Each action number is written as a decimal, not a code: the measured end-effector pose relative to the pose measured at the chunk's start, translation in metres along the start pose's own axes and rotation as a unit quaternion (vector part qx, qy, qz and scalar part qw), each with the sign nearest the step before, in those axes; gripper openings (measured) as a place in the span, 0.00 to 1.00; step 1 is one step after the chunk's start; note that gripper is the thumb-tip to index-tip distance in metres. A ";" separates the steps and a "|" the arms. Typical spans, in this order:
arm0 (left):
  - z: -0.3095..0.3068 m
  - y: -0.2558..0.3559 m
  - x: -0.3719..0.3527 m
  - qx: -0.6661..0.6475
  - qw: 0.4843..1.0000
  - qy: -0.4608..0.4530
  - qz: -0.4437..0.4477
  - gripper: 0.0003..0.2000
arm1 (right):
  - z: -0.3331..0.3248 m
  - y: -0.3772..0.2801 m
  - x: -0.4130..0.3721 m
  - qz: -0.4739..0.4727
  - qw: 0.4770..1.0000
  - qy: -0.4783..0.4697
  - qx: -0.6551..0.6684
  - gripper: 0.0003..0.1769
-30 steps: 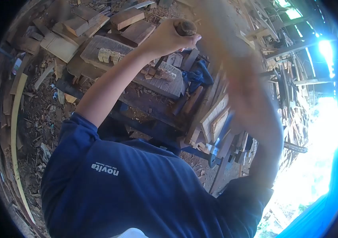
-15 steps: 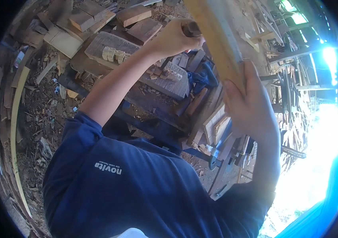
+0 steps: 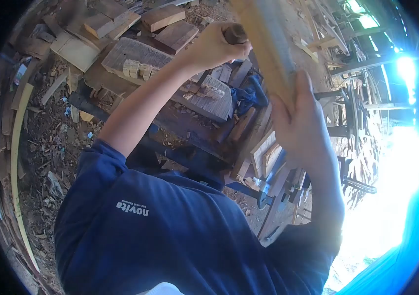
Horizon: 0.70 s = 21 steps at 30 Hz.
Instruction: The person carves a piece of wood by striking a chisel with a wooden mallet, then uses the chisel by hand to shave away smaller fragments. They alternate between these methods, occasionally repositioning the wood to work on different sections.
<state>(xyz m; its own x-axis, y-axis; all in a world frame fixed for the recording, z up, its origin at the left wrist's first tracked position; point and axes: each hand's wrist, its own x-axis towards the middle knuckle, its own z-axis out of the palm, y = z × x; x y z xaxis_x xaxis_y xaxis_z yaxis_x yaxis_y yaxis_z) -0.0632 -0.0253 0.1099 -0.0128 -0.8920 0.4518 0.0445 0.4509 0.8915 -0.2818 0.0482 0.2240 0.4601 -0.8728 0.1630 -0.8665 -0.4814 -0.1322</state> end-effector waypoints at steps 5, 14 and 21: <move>-0.002 0.001 0.002 -0.009 1.000 0.010 0.002 0.10 | -0.047 -0.036 0.001 0.100 0.986 0.005 0.131 0.31; -0.001 -0.002 0.002 0.043 0.999 0.011 0.031 0.09 | -0.021 -0.005 0.010 -0.027 0.999 0.039 -0.006 0.30; -0.003 -0.001 0.001 0.019 1.000 0.011 0.010 0.09 | -0.046 -0.044 0.014 0.170 0.956 -0.118 0.208 0.35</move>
<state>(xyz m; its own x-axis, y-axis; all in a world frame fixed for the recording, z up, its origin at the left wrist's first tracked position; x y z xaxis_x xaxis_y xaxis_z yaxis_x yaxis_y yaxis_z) -0.0606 -0.0269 0.1091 0.0088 -0.8829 0.4694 0.0058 0.4694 0.8829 -0.2463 0.0610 0.2774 0.2381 -0.9550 -0.1768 -0.8440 -0.1133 -0.5242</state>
